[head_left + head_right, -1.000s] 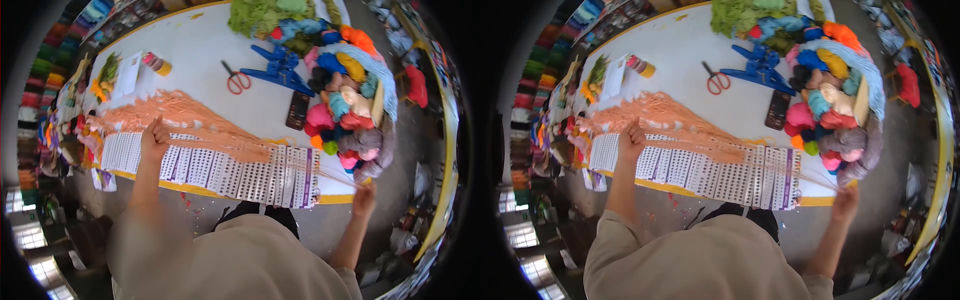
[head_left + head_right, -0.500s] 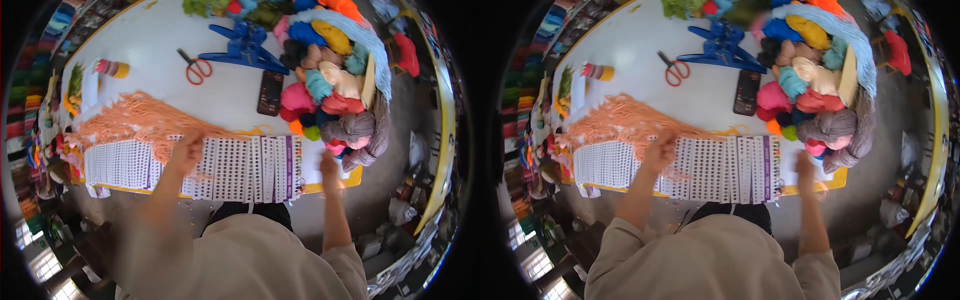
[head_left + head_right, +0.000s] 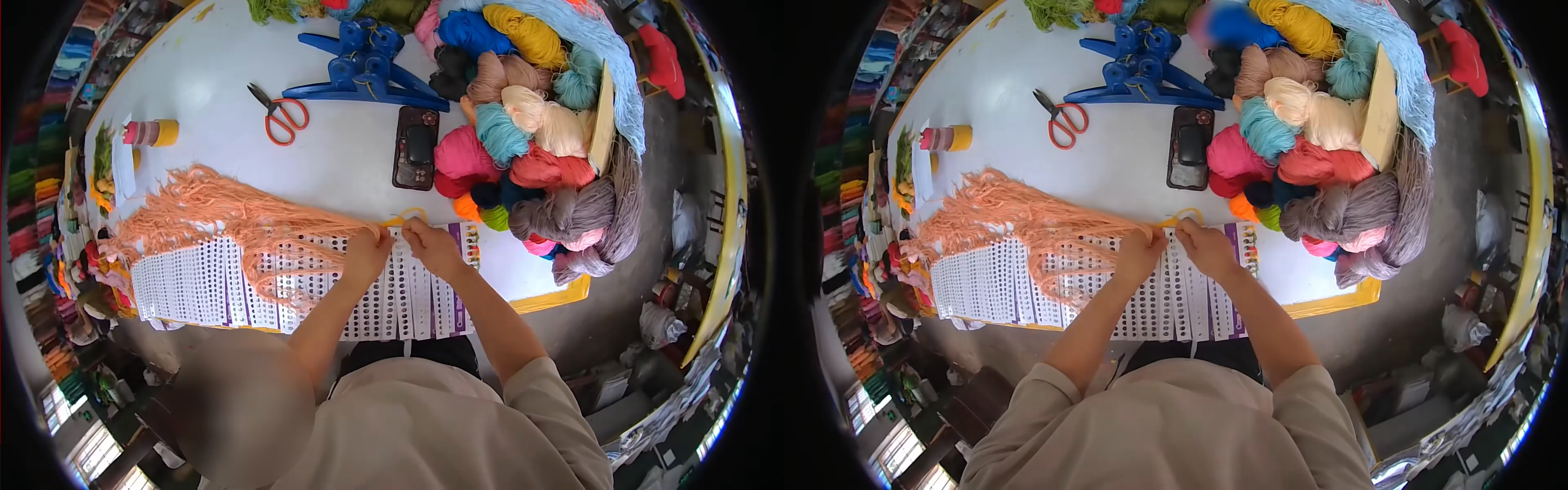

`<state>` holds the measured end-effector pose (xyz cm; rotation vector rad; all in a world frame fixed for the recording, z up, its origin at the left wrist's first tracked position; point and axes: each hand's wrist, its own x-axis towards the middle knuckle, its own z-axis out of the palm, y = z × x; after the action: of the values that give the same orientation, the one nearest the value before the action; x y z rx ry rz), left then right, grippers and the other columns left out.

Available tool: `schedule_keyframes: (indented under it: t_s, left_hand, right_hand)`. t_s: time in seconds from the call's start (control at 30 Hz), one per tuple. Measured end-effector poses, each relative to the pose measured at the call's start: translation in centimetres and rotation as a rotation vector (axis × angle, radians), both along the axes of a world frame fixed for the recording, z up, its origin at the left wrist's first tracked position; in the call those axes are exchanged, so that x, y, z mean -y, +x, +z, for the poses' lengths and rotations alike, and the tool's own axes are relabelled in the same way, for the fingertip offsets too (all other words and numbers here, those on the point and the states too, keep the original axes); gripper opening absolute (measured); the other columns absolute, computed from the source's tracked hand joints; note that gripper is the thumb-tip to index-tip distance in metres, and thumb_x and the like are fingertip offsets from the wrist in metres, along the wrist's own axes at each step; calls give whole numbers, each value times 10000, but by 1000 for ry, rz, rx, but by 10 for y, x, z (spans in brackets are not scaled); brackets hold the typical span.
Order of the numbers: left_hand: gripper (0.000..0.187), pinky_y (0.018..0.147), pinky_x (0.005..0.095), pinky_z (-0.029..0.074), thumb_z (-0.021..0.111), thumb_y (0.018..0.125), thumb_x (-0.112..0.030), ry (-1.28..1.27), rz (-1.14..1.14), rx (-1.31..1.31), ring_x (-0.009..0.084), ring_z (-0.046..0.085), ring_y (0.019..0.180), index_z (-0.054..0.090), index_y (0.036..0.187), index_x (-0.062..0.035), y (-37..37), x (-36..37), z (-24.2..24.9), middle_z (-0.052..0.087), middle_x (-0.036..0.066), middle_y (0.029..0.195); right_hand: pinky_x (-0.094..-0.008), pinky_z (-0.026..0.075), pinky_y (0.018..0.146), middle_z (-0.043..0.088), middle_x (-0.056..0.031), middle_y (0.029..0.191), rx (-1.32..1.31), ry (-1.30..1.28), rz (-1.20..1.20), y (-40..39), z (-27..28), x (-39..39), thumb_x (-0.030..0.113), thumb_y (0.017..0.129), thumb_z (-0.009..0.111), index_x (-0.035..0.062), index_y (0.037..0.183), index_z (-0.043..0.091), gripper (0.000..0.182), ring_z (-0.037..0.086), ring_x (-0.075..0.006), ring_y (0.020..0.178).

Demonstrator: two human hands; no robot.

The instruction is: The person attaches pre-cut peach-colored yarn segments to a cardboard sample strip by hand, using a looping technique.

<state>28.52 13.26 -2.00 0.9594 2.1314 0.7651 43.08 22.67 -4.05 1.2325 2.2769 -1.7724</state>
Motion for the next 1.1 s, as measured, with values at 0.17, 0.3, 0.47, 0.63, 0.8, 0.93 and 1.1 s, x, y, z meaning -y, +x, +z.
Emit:
schedule_keyframes:
  t_s: [0.17, 0.3, 0.47, 0.63, 0.8, 0.93, 1.1]
  left_hand:
    - [121, 541, 319, 465, 640, 838, -122, -106, -74, 157, 200, 593, 554, 637, 844, -1, 3, -7, 9, 601, 110, 625]
    - [145, 495, 268, 429, 596, 876, -134, -149, 215, 617, 113, 538, 519, 638, 836, -1, 5, -10, 3, 557, 50, 591]
    - [135, 444, 198, 322, 519, 906, -69, -135, 59, 839, 32, 443, 493, 627, 842, -21, -3, -15, -7, 504, -29, 610]
    - [131, 438, 223, 346, 547, 885, -65, -78, 4, 508, 67, 445, 465, 663, 926, -20, -5, -10, -4, 548, 2, 601]
    - [100, 425, 217, 308, 561, 887, -63, 67, 297, 1084, 66, 420, 480, 641, 946, -48, -13, 10, 13, 637, 52, 712]
    - [193, 428, 197, 309, 562, 875, -51, 45, 340, 1517, 66, 442, 500, 628, 1056, -35, 0, 5, 23, 664, 117, 959]
    - [400, 476, 186, 403, 519, 895, -67, -79, -36, 1118, 76, 566, 586, 545, 1294, -86, 12, -11, 11, 669, 93, 979]
  right_hand:
    - [-452, 486, 633, 643, -129, 784, 20, -19, 11, 1, 5, -4, 276, 941, 520, 145, 981, 530, 138, 633, -357, 748]
    - [-441, 490, 630, 636, -133, 745, -35, -27, -43, -1, 4, -7, 249, 937, 532, 124, 980, 525, 132, 635, -357, 722]
    - [-349, 495, 545, 615, -108, 670, 35, -237, -26, 0, 8, -20, 211, 934, 554, 99, 1050, 551, 161, 631, -213, 604]
    - [-230, 486, 496, 604, -33, 661, -83, -519, -71, 7, -9, -20, 199, 928, 584, 50, 1058, 581, 198, 584, -64, 588]
    - [-218, 497, 528, 621, -16, 728, -106, -563, -110, 9, -10, -19, 189, 921, 599, 39, 1040, 592, 192, 598, -66, 644]
    - [-216, 507, 575, 645, -31, 800, -104, -675, -155, 12, -8, -23, 125, 908, 610, 15, 1076, 588, 202, 606, -74, 686]
    - [-243, 527, 638, 684, -117, 1010, -281, -695, -111, 13, -14, -25, 25, 868, 639, -63, 1156, 562, 311, 642, -115, 771]
